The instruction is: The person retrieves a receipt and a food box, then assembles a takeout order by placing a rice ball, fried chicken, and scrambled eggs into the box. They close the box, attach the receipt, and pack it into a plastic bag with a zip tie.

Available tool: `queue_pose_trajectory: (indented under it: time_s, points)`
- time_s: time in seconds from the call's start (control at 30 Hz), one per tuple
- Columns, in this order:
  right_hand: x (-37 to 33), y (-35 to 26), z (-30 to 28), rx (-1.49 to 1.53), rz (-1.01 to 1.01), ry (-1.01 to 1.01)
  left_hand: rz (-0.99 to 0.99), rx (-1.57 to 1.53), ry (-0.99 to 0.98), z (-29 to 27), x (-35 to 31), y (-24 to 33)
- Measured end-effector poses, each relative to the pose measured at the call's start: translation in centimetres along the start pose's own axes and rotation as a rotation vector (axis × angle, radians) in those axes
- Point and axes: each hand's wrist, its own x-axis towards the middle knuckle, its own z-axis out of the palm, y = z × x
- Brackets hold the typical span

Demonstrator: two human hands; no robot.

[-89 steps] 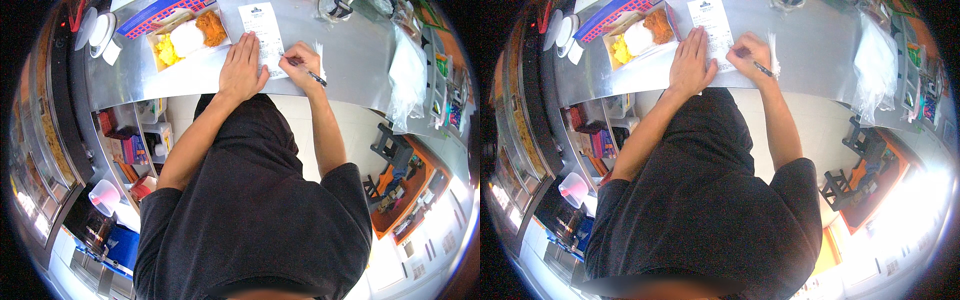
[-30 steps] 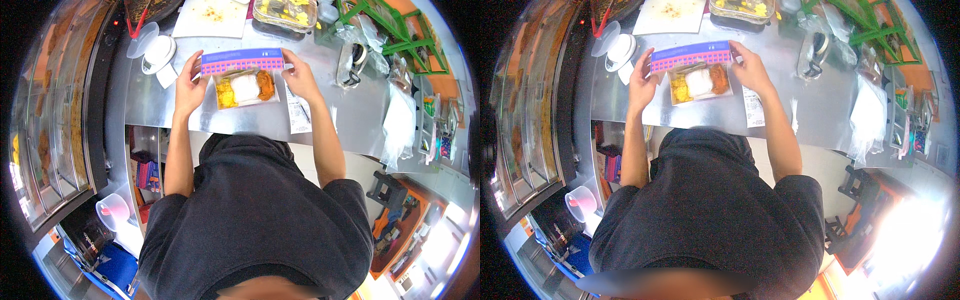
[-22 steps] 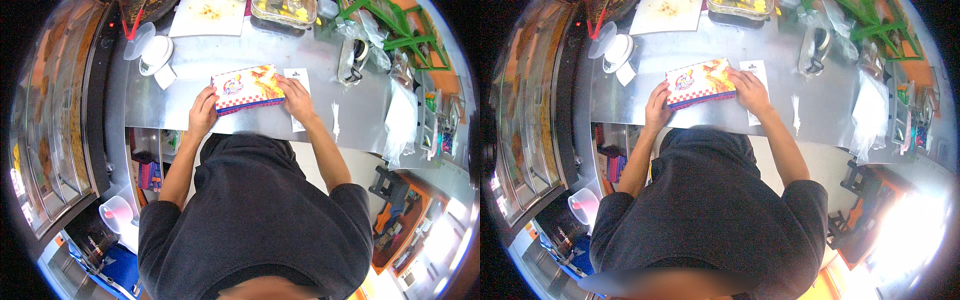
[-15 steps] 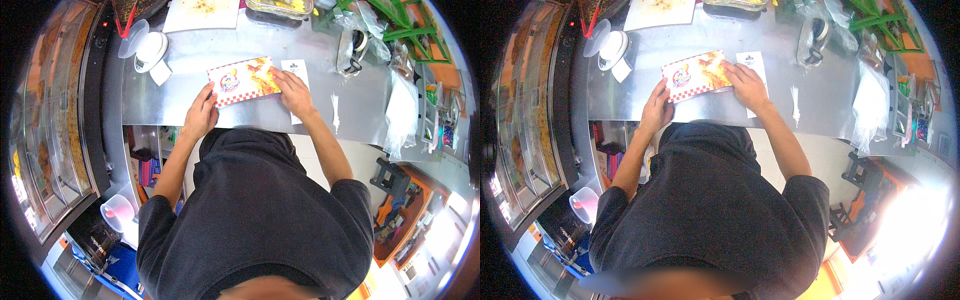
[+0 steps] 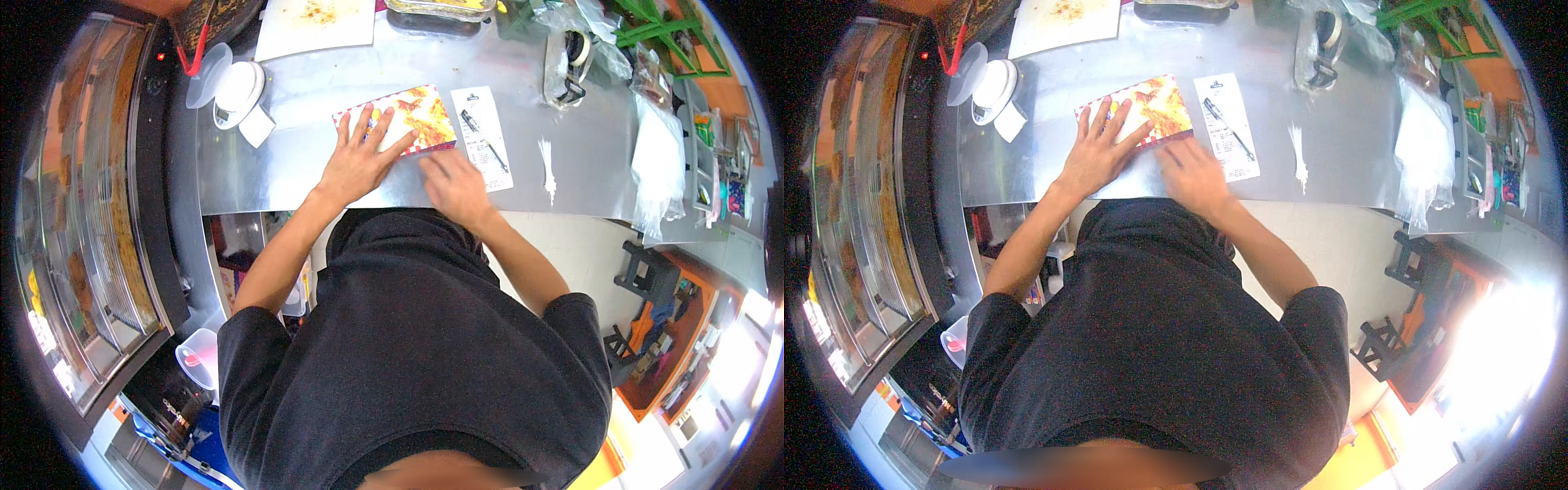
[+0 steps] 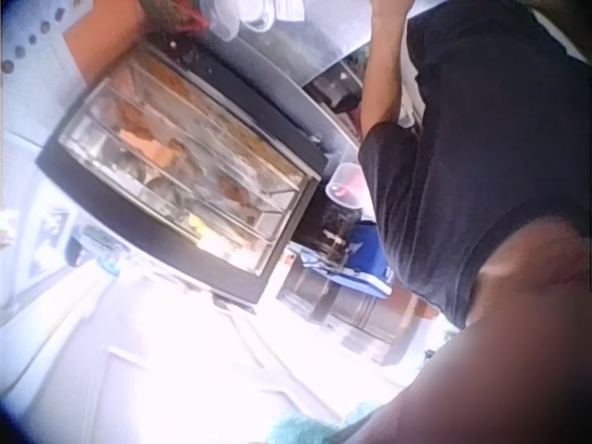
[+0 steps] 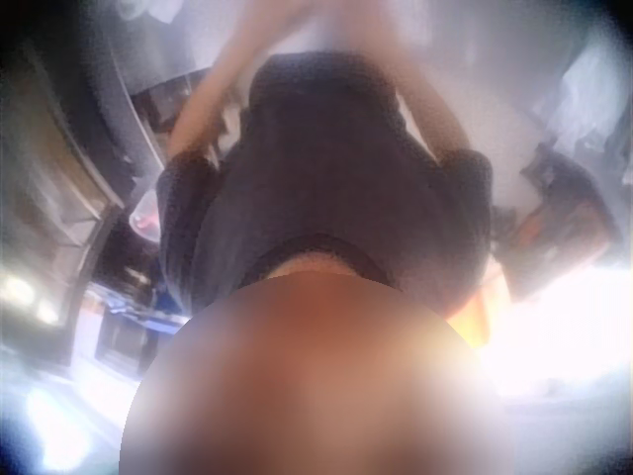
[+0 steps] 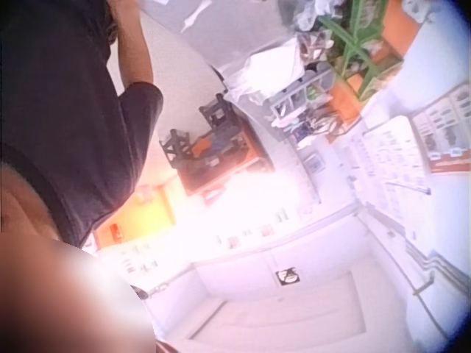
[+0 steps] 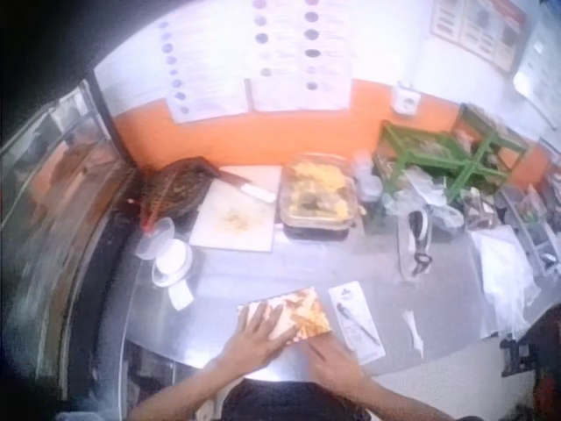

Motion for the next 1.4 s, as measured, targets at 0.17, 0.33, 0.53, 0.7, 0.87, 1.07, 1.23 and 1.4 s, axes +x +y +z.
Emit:
queue_pose_trajectory:
  time_s: [0.17, 0.33, 0.53, 0.7, 0.87, 1.07, 1.23, 1.4]
  points:
    - [-0.5, -1.8, 3.8, -0.112, 0.135, -0.083, 0.024, 0.006, -0.004, 0.2, 0.0, -0.2]
    - [-0.6, -2.6, 4.8, -0.238, 0.162, -0.105, 0.034, -0.009, 0.005, 0.1, 0.0, -0.3]
    - [0.1, -2.6, 5.3, 0.171, 0.517, -0.005, 0.036, -0.049, 0.011, 0.4, 0.0, -0.4]
    - [2.5, -2.2, 5.2, 0.897, 1.207, -0.138, 0.014, -0.098, 0.069, 0.7, 0.0, -0.2]
    - [3.8, -2.8, 5.4, 0.888, 1.344, -0.149, 0.029, -0.099, 0.074, 1.0, 0.0, -0.1]
    - [3.3, -3.5, 7.1, 0.717, 1.308, -0.039, 0.044, -0.104, 0.090, 1.2, 0.0, -0.3]
    - [3.0, -3.7, 8.2, 0.660, 1.316, 0.014, 0.049, -0.126, 0.089, 1.3, -0.1, -0.4]
    - [2.7, -3.7, 8.5, 0.628, 1.327, 0.014, 0.069, -0.109, 0.098, 1.4, 0.1, -0.6]
